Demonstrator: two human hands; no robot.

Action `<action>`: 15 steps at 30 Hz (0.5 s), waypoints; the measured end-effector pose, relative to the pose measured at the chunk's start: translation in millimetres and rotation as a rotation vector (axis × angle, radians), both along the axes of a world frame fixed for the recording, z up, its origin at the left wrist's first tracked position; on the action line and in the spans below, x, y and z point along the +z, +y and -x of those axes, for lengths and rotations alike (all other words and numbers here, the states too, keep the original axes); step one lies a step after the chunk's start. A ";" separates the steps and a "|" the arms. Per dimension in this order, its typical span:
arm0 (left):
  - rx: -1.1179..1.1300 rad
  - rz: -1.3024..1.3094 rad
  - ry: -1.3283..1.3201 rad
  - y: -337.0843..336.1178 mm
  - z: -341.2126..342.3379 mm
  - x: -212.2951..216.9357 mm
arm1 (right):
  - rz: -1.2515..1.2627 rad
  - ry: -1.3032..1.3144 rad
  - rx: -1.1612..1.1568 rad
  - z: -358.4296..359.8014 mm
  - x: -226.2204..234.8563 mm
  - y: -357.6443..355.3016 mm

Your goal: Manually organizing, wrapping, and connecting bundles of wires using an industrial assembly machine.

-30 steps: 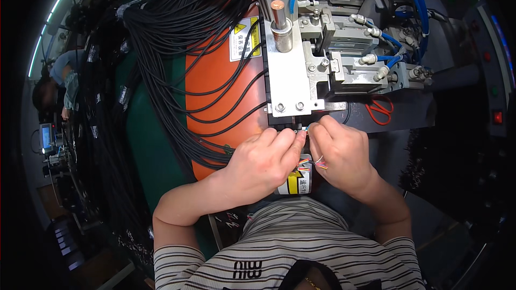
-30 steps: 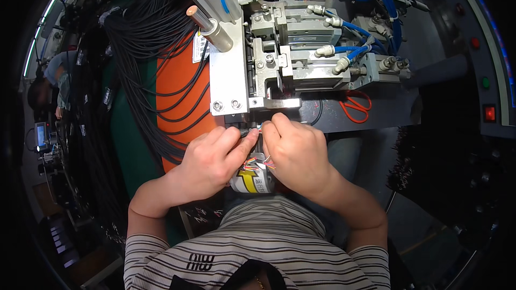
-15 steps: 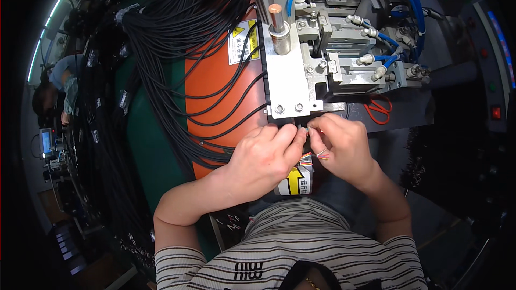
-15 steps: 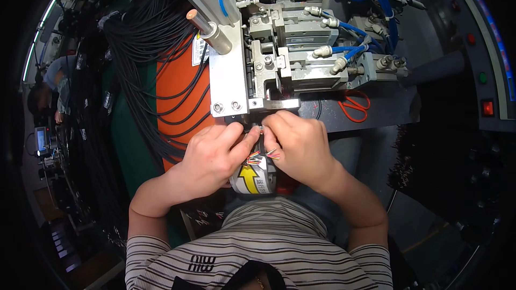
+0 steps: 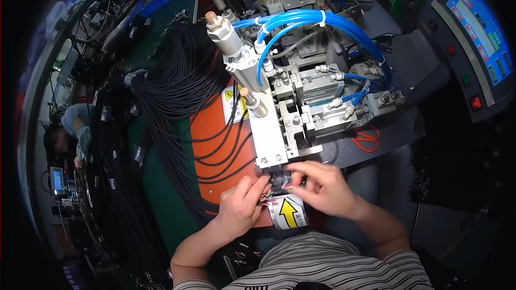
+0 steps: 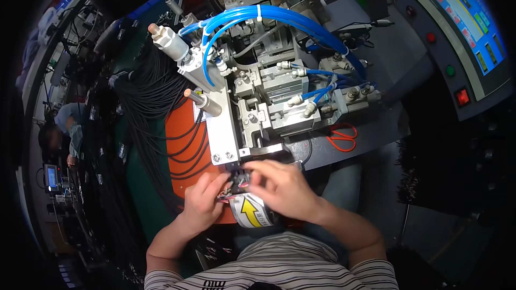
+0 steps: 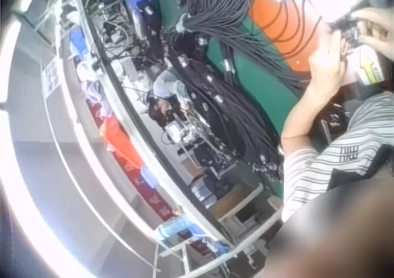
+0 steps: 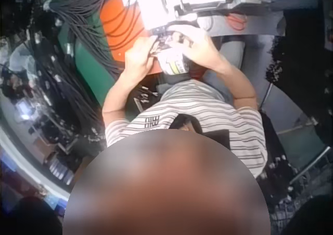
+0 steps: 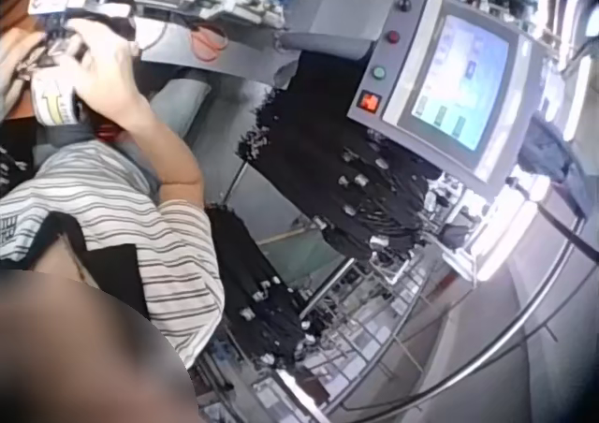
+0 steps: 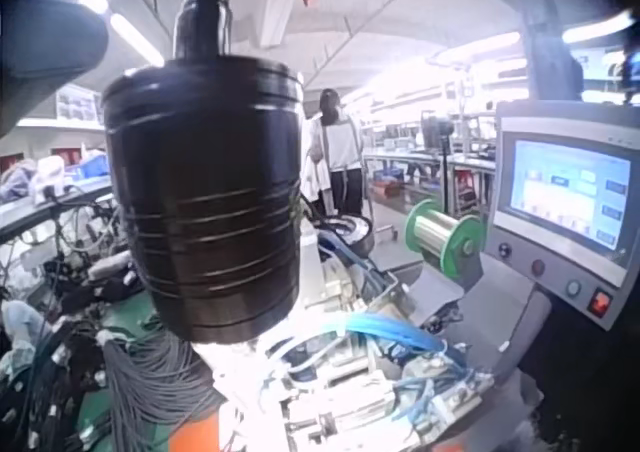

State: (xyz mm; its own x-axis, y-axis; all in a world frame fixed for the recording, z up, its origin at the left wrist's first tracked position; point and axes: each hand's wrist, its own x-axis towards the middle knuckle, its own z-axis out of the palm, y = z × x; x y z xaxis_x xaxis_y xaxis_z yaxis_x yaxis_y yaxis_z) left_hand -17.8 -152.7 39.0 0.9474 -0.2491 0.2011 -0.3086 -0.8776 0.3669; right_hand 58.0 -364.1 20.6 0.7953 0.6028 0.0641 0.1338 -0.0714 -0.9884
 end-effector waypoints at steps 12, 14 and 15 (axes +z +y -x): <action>-0.069 0.368 -0.041 -4.1 -8.7 7.0 | -0.371 0.606 -0.055 3.1 -10.6 6.2; -0.067 0.399 0.005 -7.2 -13.1 4.0 | -0.275 0.333 -0.027 1.0 -17.6 8.2; -0.076 0.426 0.040 -9.8 -15.5 3.2 | -0.185 0.045 -0.003 0.7 -18.6 9.6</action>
